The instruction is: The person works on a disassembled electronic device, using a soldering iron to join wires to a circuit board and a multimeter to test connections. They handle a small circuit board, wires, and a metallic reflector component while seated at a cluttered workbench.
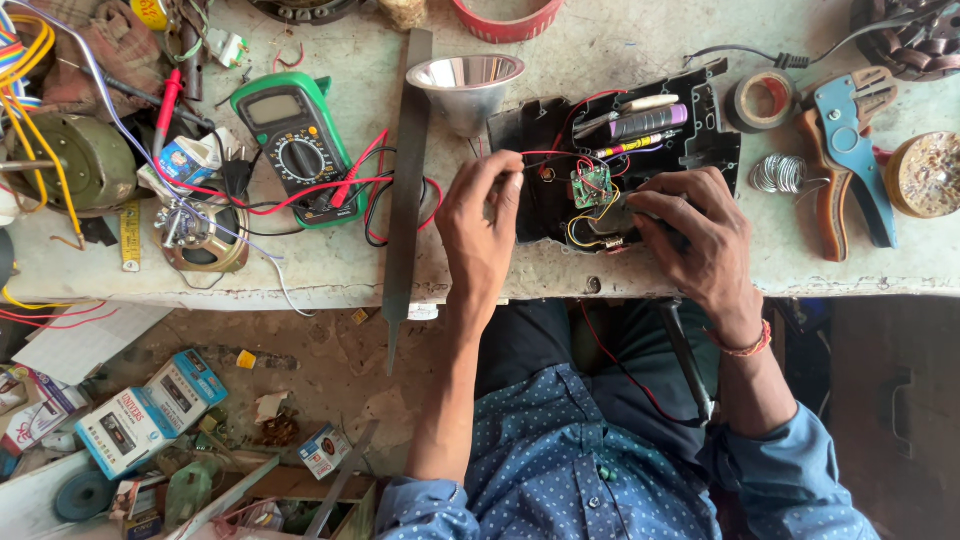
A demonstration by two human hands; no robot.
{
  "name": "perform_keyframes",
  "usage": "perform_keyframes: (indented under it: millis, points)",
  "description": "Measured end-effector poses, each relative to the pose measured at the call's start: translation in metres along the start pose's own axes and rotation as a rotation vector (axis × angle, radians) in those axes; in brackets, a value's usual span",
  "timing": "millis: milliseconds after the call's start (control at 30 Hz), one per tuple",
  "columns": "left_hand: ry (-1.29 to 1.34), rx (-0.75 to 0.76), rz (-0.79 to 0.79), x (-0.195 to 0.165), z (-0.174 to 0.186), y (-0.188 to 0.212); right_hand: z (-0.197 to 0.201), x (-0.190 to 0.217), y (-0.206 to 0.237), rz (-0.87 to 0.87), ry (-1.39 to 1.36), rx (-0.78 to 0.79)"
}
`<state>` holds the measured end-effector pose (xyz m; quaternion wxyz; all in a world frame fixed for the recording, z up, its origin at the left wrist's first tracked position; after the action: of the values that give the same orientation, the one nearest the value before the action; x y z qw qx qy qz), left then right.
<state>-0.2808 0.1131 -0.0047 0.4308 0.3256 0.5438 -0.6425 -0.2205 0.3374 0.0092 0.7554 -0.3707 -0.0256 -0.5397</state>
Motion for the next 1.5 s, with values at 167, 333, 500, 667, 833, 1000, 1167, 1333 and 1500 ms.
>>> perform_keyframes:
  millis: [167, 333, 500, 667, 833, 1000, 1167, 1333, 1500]
  points:
    - [-0.112, 0.057, -0.176, -0.007, 0.006, 0.003, -0.009, 0.008, 0.000, -0.012, 0.008, 0.009]
    - [-0.211, 0.223, -0.177, -0.012, 0.016, 0.007, -0.012, 0.020, 0.010, -0.010, 0.011, 0.004]
    - [-0.395, 0.366, -0.264, -0.018, 0.015, 0.005, -0.009, 0.030, 0.025, -0.009, 0.010, -0.002]
    - [-0.428, 0.388, -0.285, -0.016, 0.011, 0.006, -0.006, 0.033, 0.029, -0.006, 0.012, -0.007]
    - [-0.523, 0.298, -0.364, -0.010, 0.013, 0.010, -0.009, 0.038, 0.029, -0.004, 0.014, -0.005]
    - [-0.538, 0.297, -0.326, 0.000, 0.014, 0.015, -0.011, 0.041, 0.033, -0.015, 0.011, -0.001]
    - [-0.445, 0.329, -0.298, 0.001, 0.019, 0.020, -0.012, 0.048, 0.037, -0.007, 0.011, -0.002]
    - [-0.414, 0.364, -0.325, -0.008, 0.016, 0.028, -0.006, 0.047, 0.043, -0.009, -0.007, -0.003]
    - [-0.483, 0.411, -0.344, -0.026, -0.024, 0.044, 0.027, 0.026, 0.068, 0.009, -0.011, -0.020]
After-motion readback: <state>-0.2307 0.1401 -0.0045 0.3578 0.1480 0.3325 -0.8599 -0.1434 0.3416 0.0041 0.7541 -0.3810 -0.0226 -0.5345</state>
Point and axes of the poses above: each hand's wrist, its own y-axis away from the middle knuckle, its own z-axis out of the back of the hand, x = y × z, the point moved 6 cm from there along -y, towards the middle knuckle, and after that the axes turned 9 degrees about y, right-handed, at the moved point
